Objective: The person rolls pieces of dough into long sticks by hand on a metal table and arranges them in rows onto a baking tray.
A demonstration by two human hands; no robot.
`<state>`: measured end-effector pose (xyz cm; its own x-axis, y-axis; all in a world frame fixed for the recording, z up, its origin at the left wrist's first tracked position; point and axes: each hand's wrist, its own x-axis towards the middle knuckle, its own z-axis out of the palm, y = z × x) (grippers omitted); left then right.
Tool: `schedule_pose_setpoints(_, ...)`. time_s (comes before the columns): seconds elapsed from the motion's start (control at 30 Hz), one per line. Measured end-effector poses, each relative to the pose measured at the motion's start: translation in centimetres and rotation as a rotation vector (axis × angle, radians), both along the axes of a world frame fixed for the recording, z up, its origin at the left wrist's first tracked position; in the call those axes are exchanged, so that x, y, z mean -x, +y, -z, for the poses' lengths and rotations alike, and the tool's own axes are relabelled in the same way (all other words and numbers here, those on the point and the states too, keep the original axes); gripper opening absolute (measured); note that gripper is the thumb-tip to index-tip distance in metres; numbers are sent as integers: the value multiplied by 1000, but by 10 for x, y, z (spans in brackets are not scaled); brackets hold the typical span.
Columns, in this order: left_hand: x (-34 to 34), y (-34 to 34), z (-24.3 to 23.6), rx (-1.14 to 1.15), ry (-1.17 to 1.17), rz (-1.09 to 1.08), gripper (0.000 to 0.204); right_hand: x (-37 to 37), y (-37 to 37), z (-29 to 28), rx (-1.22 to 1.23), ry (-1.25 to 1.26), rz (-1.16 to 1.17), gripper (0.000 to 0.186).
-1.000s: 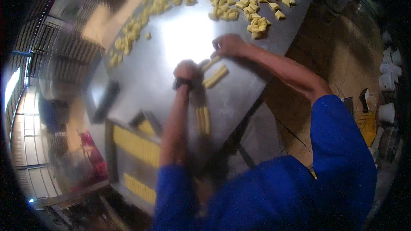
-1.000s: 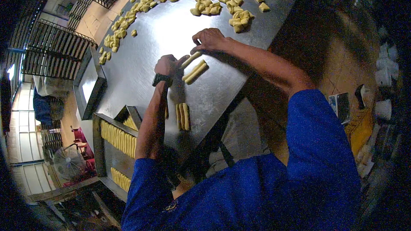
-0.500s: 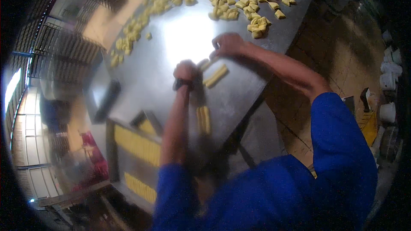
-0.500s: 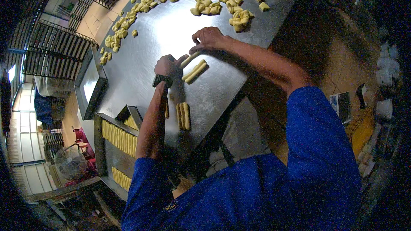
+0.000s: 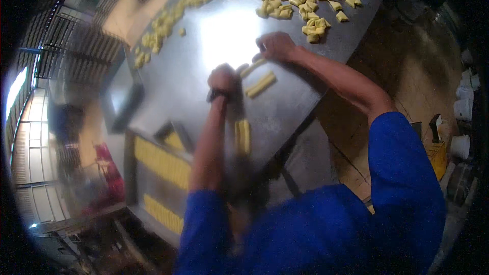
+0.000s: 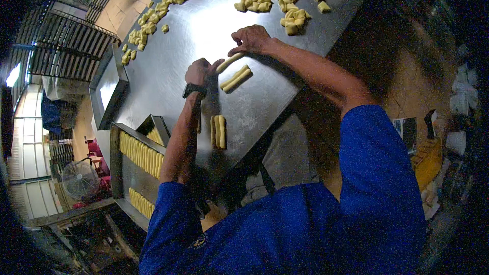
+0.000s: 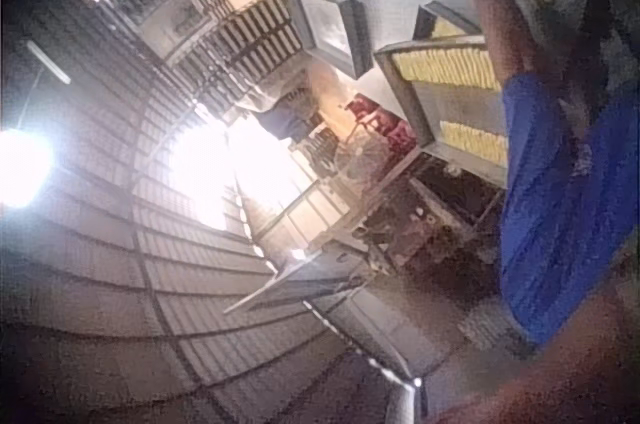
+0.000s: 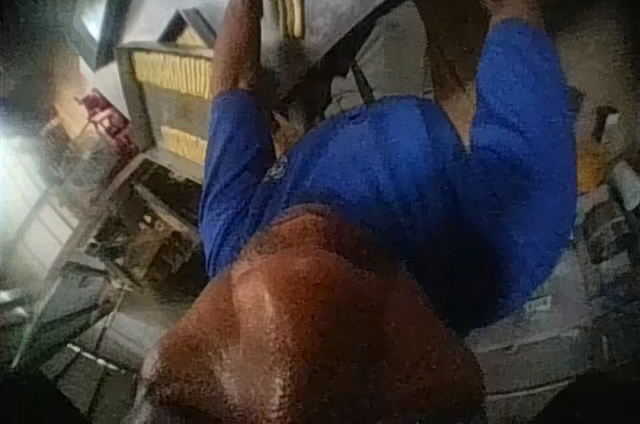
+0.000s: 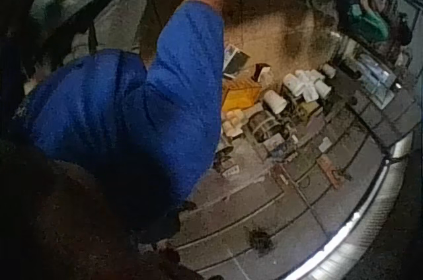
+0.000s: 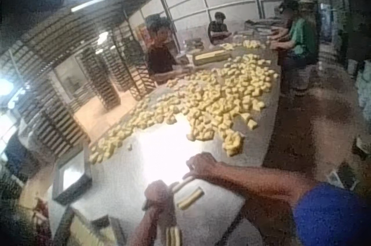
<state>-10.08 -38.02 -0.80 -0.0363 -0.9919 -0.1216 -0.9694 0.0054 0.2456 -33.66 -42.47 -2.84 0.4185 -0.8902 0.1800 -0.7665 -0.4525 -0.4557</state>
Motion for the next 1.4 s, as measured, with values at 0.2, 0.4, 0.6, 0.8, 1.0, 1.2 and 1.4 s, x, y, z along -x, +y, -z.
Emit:
schedule_pose_setpoints(0.2, -7, -3, 4, -1, 21, 32, 67, 5, 0, -12, 11, -26, 9, 61)
schedule_pose_setpoints(0.4, -1, 66, 8, 402, 230, 247, 60, 25, 56, -27, 5, -120, -185, 48)
schedule_pose_setpoints(0.6, 15, 119, 13, 142, 118, 295, 66, 29, 111, -10, 19, 70, -362, 50)
schedule_pose_setpoints(0.8, 9, 80, 8, 168, 300, 317, 48, 12, 73, -15, -11, 174, -370, 44)
schedule_pose_setpoints(1.0, -2, 76, 17, 139, 359, 276, 37, -1, 56, -10, -30, 10, -516, 23)
schedule_pose_setpoints(1.2, -10, 69, 22, 238, 489, 41, 40, 23, 44, -11, -57, -192, -205, 38)
schedule_pose_setpoints(1.4, 3, 39, 28, 284, 418, 141, 37, 12, 29, -12, 50, -34, -208, 24)
